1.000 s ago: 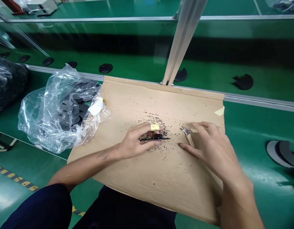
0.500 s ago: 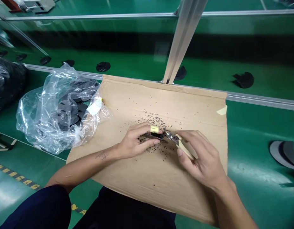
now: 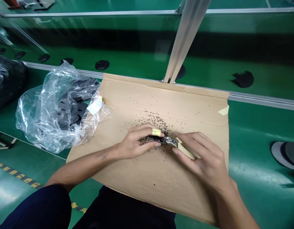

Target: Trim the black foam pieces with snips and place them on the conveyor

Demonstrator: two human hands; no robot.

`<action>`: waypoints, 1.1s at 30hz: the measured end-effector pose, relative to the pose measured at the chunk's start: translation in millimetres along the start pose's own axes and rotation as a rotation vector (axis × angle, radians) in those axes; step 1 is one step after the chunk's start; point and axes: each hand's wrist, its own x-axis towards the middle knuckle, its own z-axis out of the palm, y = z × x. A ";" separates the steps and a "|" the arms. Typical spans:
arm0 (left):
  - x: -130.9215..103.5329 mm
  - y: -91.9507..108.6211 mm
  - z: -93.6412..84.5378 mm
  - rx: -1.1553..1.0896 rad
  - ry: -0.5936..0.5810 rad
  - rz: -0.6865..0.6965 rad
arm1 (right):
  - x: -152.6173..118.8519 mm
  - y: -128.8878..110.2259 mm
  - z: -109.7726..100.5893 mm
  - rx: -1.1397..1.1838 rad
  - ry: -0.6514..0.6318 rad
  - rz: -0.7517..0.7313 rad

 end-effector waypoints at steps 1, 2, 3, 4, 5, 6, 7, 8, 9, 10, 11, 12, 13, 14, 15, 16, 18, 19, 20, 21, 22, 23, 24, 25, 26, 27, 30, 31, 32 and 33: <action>-0.2 -0.4 0.1 0.003 0.000 0.008 | -0.2 -0.5 -0.4 -0.010 -0.006 -0.002; -0.4 -0.7 0.2 0.007 0.000 0.016 | -0.4 -1.0 -0.9 -0.024 -0.009 -0.005; -0.6 -1.1 0.3 0.011 -0.001 0.022 | -0.5 -1.4 -1.3 -0.042 -0.008 -0.008; -0.8 -1.4 0.3 0.013 -0.004 0.026 | -0.6 -1.8 -1.7 -0.062 -0.006 -0.012; -1.0 -1.7 0.4 0.013 -0.009 0.029 | -0.7 -2.1 -2.1 -0.082 -0.003 -0.017; -1.1 -2.0 0.5 0.011 -0.014 0.031 | -0.8 -2.3 -2.3 -0.104 0.000 -0.024; -1.3 -2.2 0.5 0.008 -0.020 0.032 | -0.9 -2.6 -2.5 -0.129 0.001 -0.031; -1.4 -2.3 0.6 0.004 -0.024 0.034 | -0.9 -2.9 -2.7 -0.157 0.002 -0.041; -1.4 -2.3 0.7 0.003 -0.028 0.034 | -1.0 -3.3 -2.8 -0.182 0.003 -0.053; -1.4 -2.1 0.7 0.004 -0.028 0.034 | -1.1 -3.8 -2.8 -0.201 0.005 -0.062; -1.3 -1.9 0.7 0.006 -0.028 0.033 | -1.2 -4.5 -2.7 -0.205 0.008 -0.063; -1.1 -1.5 0.7 0.008 -0.028 0.032 | -1.3 -5.3 -2.4 -0.186 0.008 -0.052; -0.8 -1.1 0.7 0.012 -0.029 0.030 | -1.3 -6.2 -2.0 -0.141 0.005 -0.030; -0.5 -0.7 0.6 0.020 -0.035 0.027 | -1.4 -7.1 -1.4 -0.073 -0.002 0.001; -0.3 -0.4 0.6 0.032 -0.046 0.023 | -1.4 -7.7 -0.6 0.008 -0.010 0.034; 0.0 -0.2 0.4 0.048 -0.059 0.019 | -1.4 -8.0 0.2 0.085 -0.014 0.061; 0.1 -0.3 0.1 0.094 -0.076 0.020 | -1.3 -7.3 1.7 0.160 -0.001 0.089; 0.0 -0.5 -0.1 0.118 -0.075 0.031 | -1.2 -6.3 2.2 0.138 0.012 0.090; -0.2 -0.8 -0.3 0.140 -0.071 0.049 | -1.0 -5.1 2.4 0.078 0.029 0.085; -0.5 -1.2 -0.4 0.161 -0.069 0.069 | -0.7 -3.9 2.4 -0.008 0.043 0.077; -0.9 -1.6 -0.4 0.183 -0.071 0.091 | -0.3 -2.8 2.2 -0.100 0.051 0.069; -1.3 -2.1 -0.2 0.210 -0.079 0.109 | 0.2 -2.1 1.9 -0.186 0.055 0.061; -1.8 -2.7 0.3 0.244 -0.092 0.122 | 0.7 -1.8 1.6 -0.257 0.052 0.054; -2.3 -3.5 0.8 0.285 -0.108 0.129 | 1.2 -1.8 1.3 -0.309 0.047 0.050; -2.8 -4.4 1.5 0.330 -0.120 0.131 | 1.6 -2.0 1.2 -0.347 0.039 0.046; -3.3 -5.4 2.3 0.374 -0.127 0.130 | 1.9 -2.4 1.1 -0.376 0.032 0.043; -3.8 -8.0 3.5 0.438 -0.109 0.113 | 1.7 -2.4 1.8 -0.419 0.020 0.052; -3.6 -8.3 3.5 0.433 -0.093 0.103 | 1.4 -2.1 2.2 -0.404 0.024 0.068; -3.2 -8.3 3.2 0.413 -0.076 0.094 | 1.0 -1.6 2.6 -0.361 0.031 0.092; -2.6 -7.9 2.8 0.383 -0.060 0.085 | 0.7 -1.4 3.1 -0.290 0.040 0.125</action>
